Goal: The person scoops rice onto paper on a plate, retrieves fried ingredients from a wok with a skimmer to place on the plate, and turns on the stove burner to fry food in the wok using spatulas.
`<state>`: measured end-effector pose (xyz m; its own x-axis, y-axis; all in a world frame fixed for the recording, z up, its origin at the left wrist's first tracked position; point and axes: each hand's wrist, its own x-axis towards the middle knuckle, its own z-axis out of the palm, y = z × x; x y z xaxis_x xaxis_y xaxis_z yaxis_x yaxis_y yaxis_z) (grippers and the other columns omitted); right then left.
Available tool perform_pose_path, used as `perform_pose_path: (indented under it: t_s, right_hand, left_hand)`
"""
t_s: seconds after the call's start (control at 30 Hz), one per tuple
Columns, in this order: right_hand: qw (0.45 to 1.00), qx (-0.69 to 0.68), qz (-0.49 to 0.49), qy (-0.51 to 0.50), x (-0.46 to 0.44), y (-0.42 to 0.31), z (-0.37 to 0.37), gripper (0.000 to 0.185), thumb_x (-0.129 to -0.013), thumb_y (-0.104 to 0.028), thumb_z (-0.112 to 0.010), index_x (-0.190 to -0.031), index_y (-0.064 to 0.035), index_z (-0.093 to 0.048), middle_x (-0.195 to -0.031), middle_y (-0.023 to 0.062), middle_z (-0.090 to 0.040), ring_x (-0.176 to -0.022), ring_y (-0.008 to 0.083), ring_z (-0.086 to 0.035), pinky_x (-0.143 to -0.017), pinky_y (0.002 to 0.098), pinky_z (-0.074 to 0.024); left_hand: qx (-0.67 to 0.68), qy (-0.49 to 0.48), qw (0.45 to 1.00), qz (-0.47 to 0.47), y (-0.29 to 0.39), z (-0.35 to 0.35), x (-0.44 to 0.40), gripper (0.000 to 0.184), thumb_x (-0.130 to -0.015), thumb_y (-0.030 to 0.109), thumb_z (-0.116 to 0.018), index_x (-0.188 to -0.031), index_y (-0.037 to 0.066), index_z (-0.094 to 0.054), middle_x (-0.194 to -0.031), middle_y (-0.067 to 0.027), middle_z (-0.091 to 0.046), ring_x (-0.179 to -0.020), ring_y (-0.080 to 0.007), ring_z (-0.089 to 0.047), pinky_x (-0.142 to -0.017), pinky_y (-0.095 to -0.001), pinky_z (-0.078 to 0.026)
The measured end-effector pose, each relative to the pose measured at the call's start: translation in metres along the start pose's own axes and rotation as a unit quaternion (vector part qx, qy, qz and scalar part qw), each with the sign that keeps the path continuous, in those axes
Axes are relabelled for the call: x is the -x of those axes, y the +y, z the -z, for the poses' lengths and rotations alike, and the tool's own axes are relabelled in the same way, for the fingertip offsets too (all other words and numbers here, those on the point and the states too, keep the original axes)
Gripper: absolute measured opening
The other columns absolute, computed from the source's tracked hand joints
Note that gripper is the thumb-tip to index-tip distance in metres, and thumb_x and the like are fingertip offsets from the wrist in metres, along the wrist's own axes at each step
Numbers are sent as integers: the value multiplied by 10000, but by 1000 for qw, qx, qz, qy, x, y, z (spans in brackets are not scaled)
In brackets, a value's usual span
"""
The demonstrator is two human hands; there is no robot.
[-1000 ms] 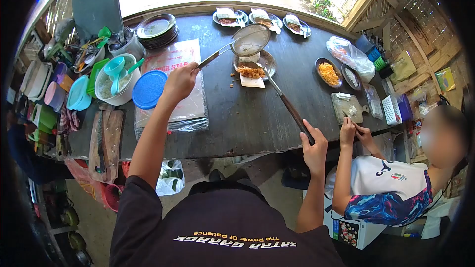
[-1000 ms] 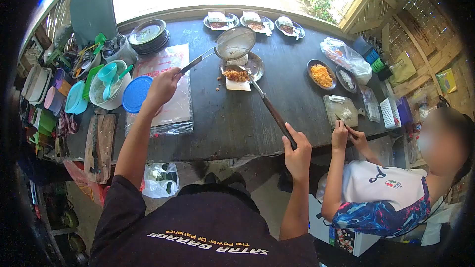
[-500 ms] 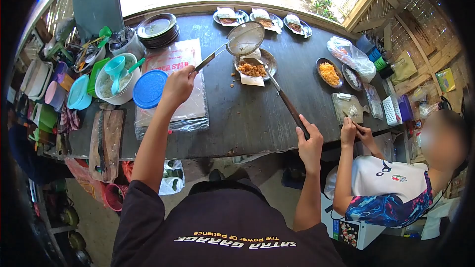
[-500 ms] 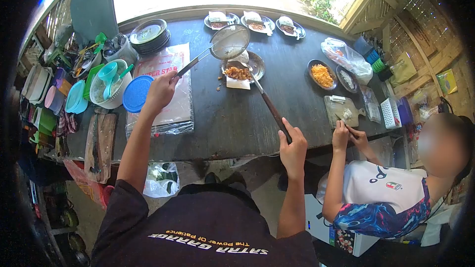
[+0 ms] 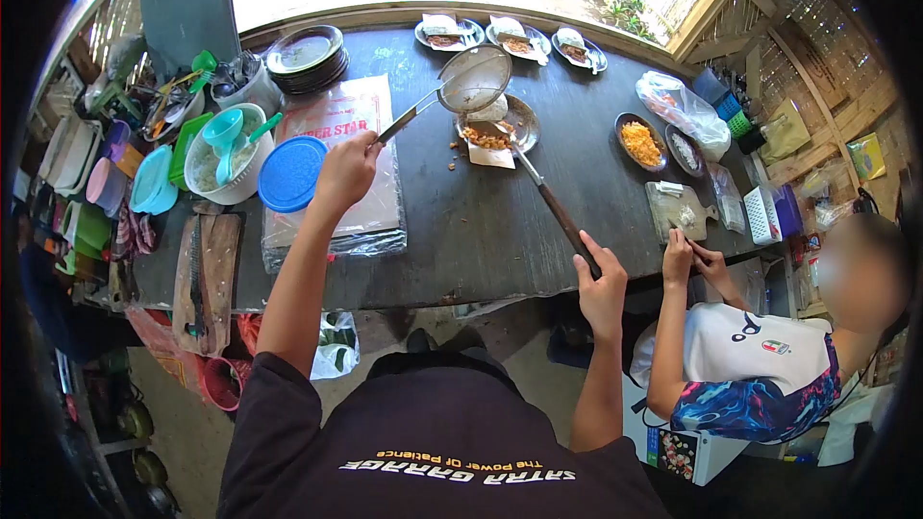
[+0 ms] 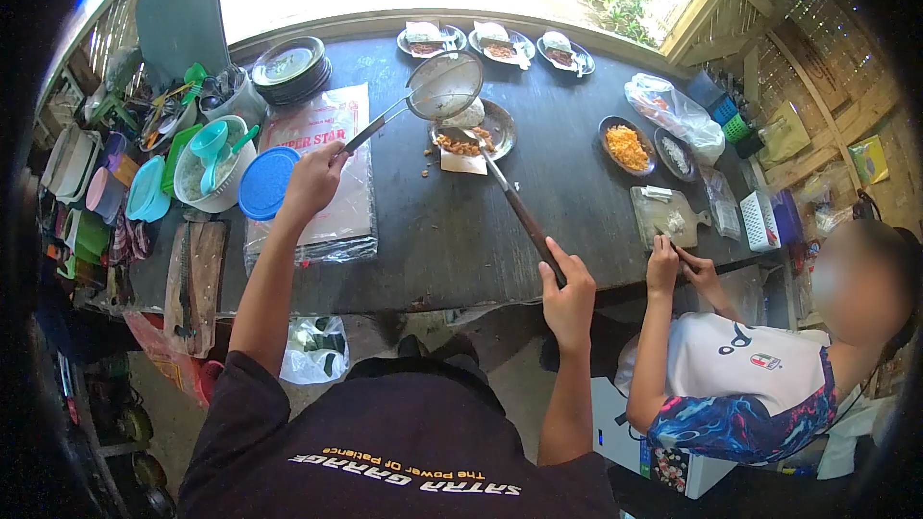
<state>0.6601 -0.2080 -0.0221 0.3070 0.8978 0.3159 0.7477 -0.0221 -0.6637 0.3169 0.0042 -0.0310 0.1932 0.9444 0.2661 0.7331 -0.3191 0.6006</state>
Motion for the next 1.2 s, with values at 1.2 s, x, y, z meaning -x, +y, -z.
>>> perform_pose_path:
  t_s: [1.2]
  right_hand:
    - [998, -48, -25, 13, 2, 0, -5, 358, -851, -74, -637, -1209, -74, -645, -924, 171, -656, -832, 259, -620, -808, 347, -466]
  left_hand:
    - [4, 12, 1000, 11, -4, 8, 2, 222, -934, 215, -514, -950, 30, -635, -802, -245, -640, -770, -432, -621, -675, -497, -459]
